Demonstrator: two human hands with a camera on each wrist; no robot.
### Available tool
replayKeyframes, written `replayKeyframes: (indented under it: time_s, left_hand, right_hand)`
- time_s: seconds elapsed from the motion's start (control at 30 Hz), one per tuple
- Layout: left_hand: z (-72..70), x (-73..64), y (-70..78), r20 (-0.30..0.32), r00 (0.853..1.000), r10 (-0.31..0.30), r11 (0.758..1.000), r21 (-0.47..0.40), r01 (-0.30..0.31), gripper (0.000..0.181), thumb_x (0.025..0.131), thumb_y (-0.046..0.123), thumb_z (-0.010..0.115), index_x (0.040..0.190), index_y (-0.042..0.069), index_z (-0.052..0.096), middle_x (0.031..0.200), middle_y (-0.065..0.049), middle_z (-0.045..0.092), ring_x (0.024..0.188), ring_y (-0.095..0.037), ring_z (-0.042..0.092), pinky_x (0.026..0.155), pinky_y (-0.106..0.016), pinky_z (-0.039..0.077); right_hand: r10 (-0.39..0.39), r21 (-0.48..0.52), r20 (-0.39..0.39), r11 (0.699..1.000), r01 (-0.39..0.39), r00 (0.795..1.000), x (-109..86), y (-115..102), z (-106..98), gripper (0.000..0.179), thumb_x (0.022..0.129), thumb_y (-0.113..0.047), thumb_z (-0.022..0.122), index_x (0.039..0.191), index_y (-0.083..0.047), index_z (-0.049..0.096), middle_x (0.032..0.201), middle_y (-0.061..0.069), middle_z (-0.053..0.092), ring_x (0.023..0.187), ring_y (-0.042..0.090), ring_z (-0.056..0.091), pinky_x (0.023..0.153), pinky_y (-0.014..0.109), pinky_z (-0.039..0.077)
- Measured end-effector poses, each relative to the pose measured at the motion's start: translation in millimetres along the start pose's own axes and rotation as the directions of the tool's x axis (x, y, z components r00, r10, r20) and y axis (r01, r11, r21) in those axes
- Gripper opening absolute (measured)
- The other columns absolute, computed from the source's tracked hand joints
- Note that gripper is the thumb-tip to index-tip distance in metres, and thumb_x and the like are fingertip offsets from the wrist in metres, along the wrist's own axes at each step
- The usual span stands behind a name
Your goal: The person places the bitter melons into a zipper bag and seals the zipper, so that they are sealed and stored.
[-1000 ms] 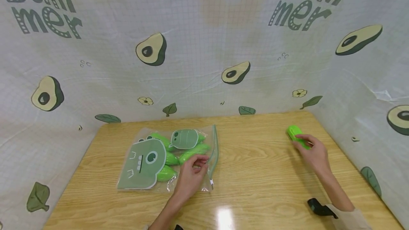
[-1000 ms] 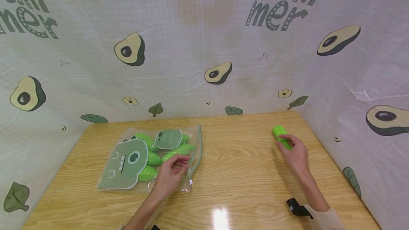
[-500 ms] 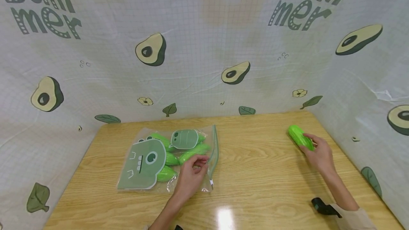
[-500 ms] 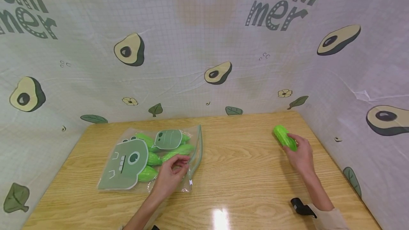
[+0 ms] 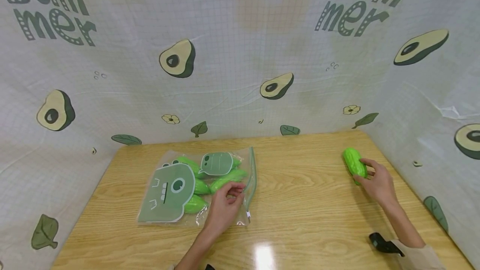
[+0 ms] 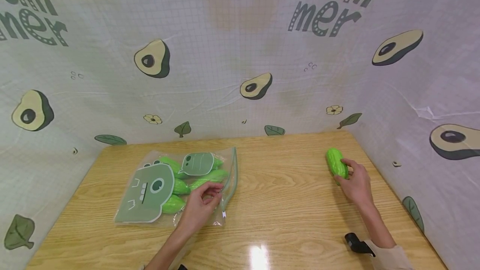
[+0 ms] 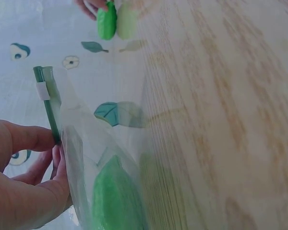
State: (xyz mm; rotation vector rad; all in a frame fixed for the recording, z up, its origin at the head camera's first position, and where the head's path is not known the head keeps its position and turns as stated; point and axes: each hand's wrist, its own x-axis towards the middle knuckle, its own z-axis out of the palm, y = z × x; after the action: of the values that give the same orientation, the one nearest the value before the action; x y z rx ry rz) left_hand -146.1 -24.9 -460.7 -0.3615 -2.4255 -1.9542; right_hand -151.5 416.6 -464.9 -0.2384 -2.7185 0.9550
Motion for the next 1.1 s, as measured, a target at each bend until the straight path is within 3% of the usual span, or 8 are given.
replayKeyframes:
  time_s: [0.27, 0.4, 0.53, 0.8, 0.9, 0.93, 1.03, 1.1]
  left_hand:
    - [0.0, 0.1, 1.1, 0.002, 1.000, -0.002, 1.000, 0.004, 0.002, 0.017, 0.094, -0.002, 0.069, 0.111, -0.001, 0.070, 0.106, -0.012, 0.070, 0.095, -0.024, 0.066, 0.079, -0.026, 0.058]
    - [0.1, 0.1, 1.6, 0.003, 1.000, -0.004, 1.000, 0.003, 0.004, 0.017, 0.094, -0.002, 0.069, 0.111, -0.001, 0.070, 0.105, -0.012, 0.070, 0.095, -0.024, 0.065, 0.079, -0.026, 0.058]
    - [0.3, 0.4, 1.4, 0.003, 1.000, -0.003, 1.000, 0.008, 0.003, 0.017, 0.094, -0.002, 0.069, 0.111, -0.001, 0.070, 0.105, -0.012, 0.070, 0.094, -0.023, 0.065, 0.079, -0.026, 0.058]
    - [0.4, 0.7, 1.4, 0.001, 1.000, -0.003, 1.000, 0.008, 0.003, 0.017, 0.094, -0.003, 0.068, 0.110, -0.001, 0.070, 0.104, -0.011, 0.070, 0.094, -0.023, 0.065, 0.079, -0.025, 0.058]
    - [0.4, 0.4, 1.3, 0.000, 1.000, -0.003, 1.000, 0.010, 0.003, 0.017, 0.094, -0.003, 0.068, 0.110, -0.001, 0.070, 0.104, -0.012, 0.070, 0.094, -0.023, 0.065, 0.079, -0.026, 0.058]
    - [0.3, 0.2, 1.3, 0.000, 1.000, -0.004, 1.000, 0.010, 0.004, 0.017, 0.094, -0.003, 0.069, 0.110, -0.001, 0.070, 0.104, -0.012, 0.070, 0.094, -0.023, 0.065, 0.079, -0.026, 0.058]
    - [0.3, -0.1, 1.3, -0.001, 1.000, -0.007, 1.000, 0.008, 0.007, 0.017, 0.094, -0.003, 0.069, 0.110, -0.001, 0.070, 0.105, -0.012, 0.070, 0.094, -0.023, 0.065, 0.079, -0.025, 0.058]
    - [0.3, -0.1, 1.4, -0.002, 1.000, -0.008, 1.000, 0.007, 0.008, 0.017, 0.094, -0.003, 0.069, 0.110, -0.001, 0.070, 0.104, -0.012, 0.070, 0.094, -0.023, 0.065, 0.079, -0.025, 0.058]
  right_hand:
    - [0.021, -0.023, -0.023, 0.999, -0.022, 1.000, 0.9, 1.9, -1.2, 0.056, 0.091, 0.003, 0.073, 0.139, 0.015, 0.047, 0.135, 0.044, 0.047, 0.112, 0.062, 0.055, 0.075, 0.059, 0.057]
    - [0.048, -0.012, -0.035, 0.999, -0.049, 0.998, 0.8, 2.2, -2.7, 0.053, 0.093, -0.001, 0.072, 0.139, 0.013, 0.050, 0.134, 0.043, 0.049, 0.113, 0.061, 0.057, 0.065, 0.035, 0.059]
    - [0.064, 0.006, -0.047, 0.998, -0.064, 0.997, 0.4, 2.3, -4.8, 0.050, 0.095, -0.007, 0.071, 0.138, 0.011, 0.052, 0.133, 0.043, 0.052, 0.113, 0.059, 0.058, 0.058, 0.013, 0.045]
    - [0.042, -0.015, -0.100, 0.999, -0.043, 0.994, -0.2, 1.1, -5.9, 0.045, 0.096, -0.015, 0.073, 0.134, 0.007, 0.061, 0.123, 0.038, 0.063, 0.106, 0.052, 0.065, 0.059, 0.007, 0.040]
    - [0.034, -0.014, -0.106, 0.999, -0.036, 0.994, -0.2, 0.7, -6.4, 0.045, 0.097, -0.018, 0.073, 0.133, 0.006, 0.062, 0.123, 0.036, 0.064, 0.092, 0.027, 0.072, 0.060, 0.006, 0.040]
    - [0.034, -0.009, -0.106, 0.999, -0.035, 0.994, 0.0, 0.6, -6.7, 0.045, 0.097, -0.019, 0.073, 0.133, 0.006, 0.063, 0.123, 0.036, 0.064, 0.088, 0.013, 0.070, 0.060, 0.006, 0.039]
    - [0.039, 0.010, -0.108, 0.999, -0.038, 0.993, -0.1, -1.1, -7.2, 0.045, 0.098, -0.022, 0.071, 0.133, 0.005, 0.063, 0.123, 0.035, 0.064, 0.080, -0.019, 0.048, 0.061, 0.006, 0.041]
    - [0.039, 0.028, -0.107, 0.999, -0.036, 0.993, -0.4, -3.3, -7.4, 0.045, 0.099, -0.023, 0.070, 0.134, 0.005, 0.063, 0.125, 0.036, 0.063, 0.081, -0.025, 0.042, 0.060, 0.006, 0.042]
